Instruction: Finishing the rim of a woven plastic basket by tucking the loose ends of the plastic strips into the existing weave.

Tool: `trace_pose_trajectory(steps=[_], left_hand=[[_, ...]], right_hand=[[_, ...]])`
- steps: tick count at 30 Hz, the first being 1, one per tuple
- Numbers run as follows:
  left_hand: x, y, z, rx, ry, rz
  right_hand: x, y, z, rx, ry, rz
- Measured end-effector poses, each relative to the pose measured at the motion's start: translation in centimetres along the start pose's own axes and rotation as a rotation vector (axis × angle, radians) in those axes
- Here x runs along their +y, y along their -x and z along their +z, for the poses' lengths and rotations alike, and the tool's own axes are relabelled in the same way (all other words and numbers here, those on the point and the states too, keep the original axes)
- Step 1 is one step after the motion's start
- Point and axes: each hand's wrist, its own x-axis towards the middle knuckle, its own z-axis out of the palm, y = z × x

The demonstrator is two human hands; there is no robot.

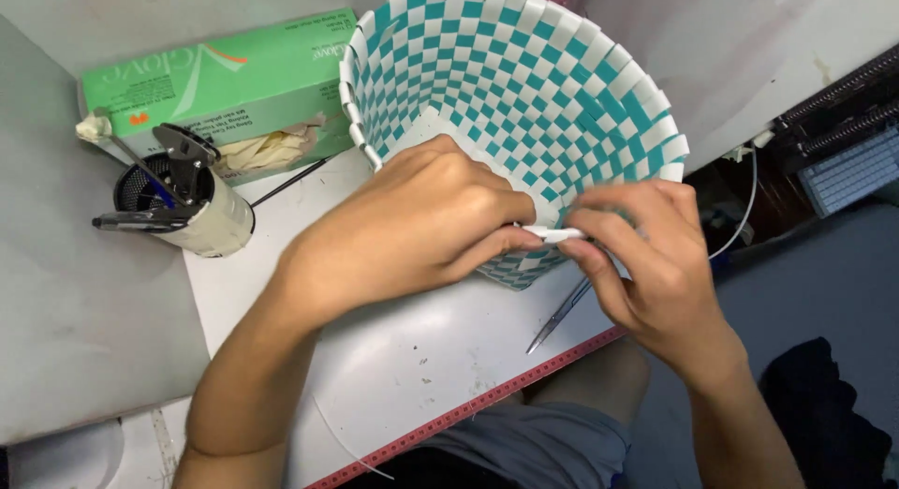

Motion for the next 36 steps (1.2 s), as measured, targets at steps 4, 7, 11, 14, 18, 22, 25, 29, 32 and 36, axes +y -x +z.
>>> trace_pose_trajectory(steps=[4, 7, 11, 14, 18, 22, 25, 29, 32, 36], left_hand=[[0.7, -0.7, 1.1, 0.02, 0.071, -0.118], [1.0, -1.2, 1.5, -0.088, 0.054, -0.305], [1.1, -2.0, 1.1, -0.22, 0.142, -0.443], [1.5, -2.7, 0.4, -0.284, 0.216, -0.546], [0.6, -3.6, 1.2, -0.503, 0.137, -0.535], [2.2, -5.0, 0.0, -0.56, 0.156, -0.64], [2.3, -5.6, 0.7, -0.47, 0.203, -0.768], [2.2, -6.5, 1.2, -0.518, 0.074, -0.778], [2.4, -6.7, 1.5, -0.516, -0.027, -0.762], [2.3, -5.7, 2.2, -0.23, -0.127, -0.593]], right_hand=[[0.0, 0.5, 0.3, 0.0, 0.021, 0.037], [0.0, 0.8, 0.5, -0.023, 0.006, 0.045], [0.1, 1.2, 1.3, 0.04, 0.028, 0.02], [-0.3, 1.2, 1.2, 0.048, 0.047, 0.01], [-0.6, 1.8, 1.4, 0.035, 0.077, -0.033], [-0.7, 2.2, 1.7, 0.082, 0.082, -0.043], [-0.6, 2.4, 1.5, 0.095, 0.069, -0.041], [-0.6, 2.6, 1.4, 0.093, 0.068, -0.044], [-0.6, 2.9, 1.5, 0.096, 0.064, -0.038], [-0.2, 3.0, 1.6, 0.137, 0.048, 0.024]])
